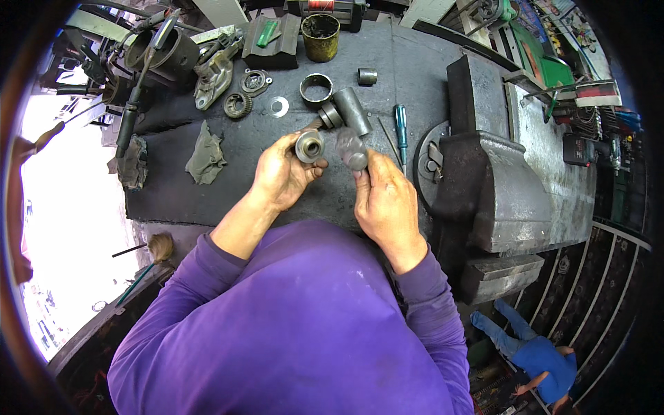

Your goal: The person uses a screwdriver to pry a ring from a cylindrical metal part, then hammers a bearing into the part. They inspect the assembly, use a hammer and a socket wrench to press-fit components, and repeatedly tap and check the fit of the bearing within the housing.

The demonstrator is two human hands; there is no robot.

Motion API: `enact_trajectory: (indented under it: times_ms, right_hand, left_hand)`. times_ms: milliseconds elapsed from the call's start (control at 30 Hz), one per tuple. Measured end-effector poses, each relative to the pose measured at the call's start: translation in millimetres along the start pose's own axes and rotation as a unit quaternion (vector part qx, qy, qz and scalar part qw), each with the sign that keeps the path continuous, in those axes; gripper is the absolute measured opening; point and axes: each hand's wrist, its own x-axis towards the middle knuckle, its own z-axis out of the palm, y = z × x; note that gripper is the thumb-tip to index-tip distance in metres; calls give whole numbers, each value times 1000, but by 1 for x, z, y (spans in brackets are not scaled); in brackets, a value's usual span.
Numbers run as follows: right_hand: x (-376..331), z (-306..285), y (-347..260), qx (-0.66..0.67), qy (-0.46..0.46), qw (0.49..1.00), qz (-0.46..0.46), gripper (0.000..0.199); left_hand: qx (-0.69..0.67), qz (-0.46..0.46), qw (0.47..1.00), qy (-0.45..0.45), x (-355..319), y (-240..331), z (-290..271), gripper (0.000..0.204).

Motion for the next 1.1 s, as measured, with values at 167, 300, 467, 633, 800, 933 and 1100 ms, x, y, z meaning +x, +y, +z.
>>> enact_trajectory:
  times_ms: [167,300,467,633,800,933,1100]
  right_hand:
    - [-38,34,45,-128,-122,983,-48,29]
    - [-37,52,49,-170,-109,977,-68,31]
    - [6,24,19,51,-26,996,-70,58]
    - [34,32,-25,72,32,995,-69,51]
    - [35,45,-34,28,65,993,-90,40]
    - [37,44,-23,-27,82,987,-135,39]
    - [39,60,-22,91,63,993,37,36]
  left_hand:
    - [-44,-7,999,-18,-1,0,-12,39]
    - [-41,-23,997,-59,4,-1,-22,41]
    - [-11,-8,995,-102,-3,-3,-13,36]
    - [47,130,984,-109,-13,-21,9,35]
    - [316,277,903,-85,-7,-13,3,41]
    - [130,158,973,-107,-5,-17,10,38]
    - [383,363,849,28,1,-14,20,31]
